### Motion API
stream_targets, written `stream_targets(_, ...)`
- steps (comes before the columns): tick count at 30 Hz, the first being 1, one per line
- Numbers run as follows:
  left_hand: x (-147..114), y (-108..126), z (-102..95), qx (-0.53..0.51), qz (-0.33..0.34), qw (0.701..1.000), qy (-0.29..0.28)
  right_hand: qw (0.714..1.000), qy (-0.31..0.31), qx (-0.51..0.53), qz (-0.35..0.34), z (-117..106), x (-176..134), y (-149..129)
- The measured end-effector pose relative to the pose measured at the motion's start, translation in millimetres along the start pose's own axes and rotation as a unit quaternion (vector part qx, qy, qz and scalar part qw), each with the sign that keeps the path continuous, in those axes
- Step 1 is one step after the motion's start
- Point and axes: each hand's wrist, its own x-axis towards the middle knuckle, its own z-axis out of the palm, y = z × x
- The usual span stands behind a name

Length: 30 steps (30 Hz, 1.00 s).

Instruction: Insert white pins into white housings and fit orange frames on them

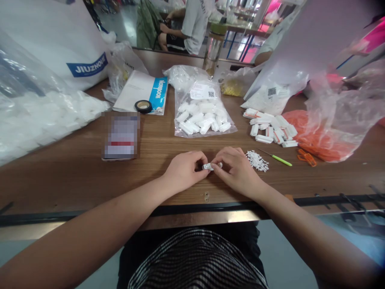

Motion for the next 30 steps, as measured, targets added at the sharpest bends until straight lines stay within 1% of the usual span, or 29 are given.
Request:
stream_targets(4,0,1,-0.7,0.004,-0.004,1.000,-0.004,1.000,-0.006,-0.006,-0.008,0,1,0)
stream_targets(10,0,1,-0.4,0.009,-0.005,1.000,-0.003,0.998,-0.009,-0.056,-0.032,-1,1,-3)
stream_targets(13,0,1,0.1,0.007,-0.006,1.000,-0.001,0.998,-0.006,-0.046,-0.036,-5,-1,0)
stream_targets(16,0,1,0.3,0.008,-0.007,1.000,0.002,0.999,0.012,-0.030,-0.031,-8,-4,2)
stream_targets(18,0,1,0.3,0.008,-0.006,1.000,0.002,0.999,0.010,-0.037,-0.037,-8,-5,3)
stream_targets(23,0,0,0.7,0.006,-0.005,1.000,0.002,0.993,-0.003,-0.089,-0.075,-5,-6,-2)
stream_targets(27,0,-1,1.4,0.022,-0.006,1.000,0.000,0.983,-0.014,-0.159,-0.092,-1,-7,-9)
stream_targets(30,1,-2,1.3,0.036,-0.003,0.999,-0.004,0.978,-0.021,-0.185,-0.094,3,-5,-15)
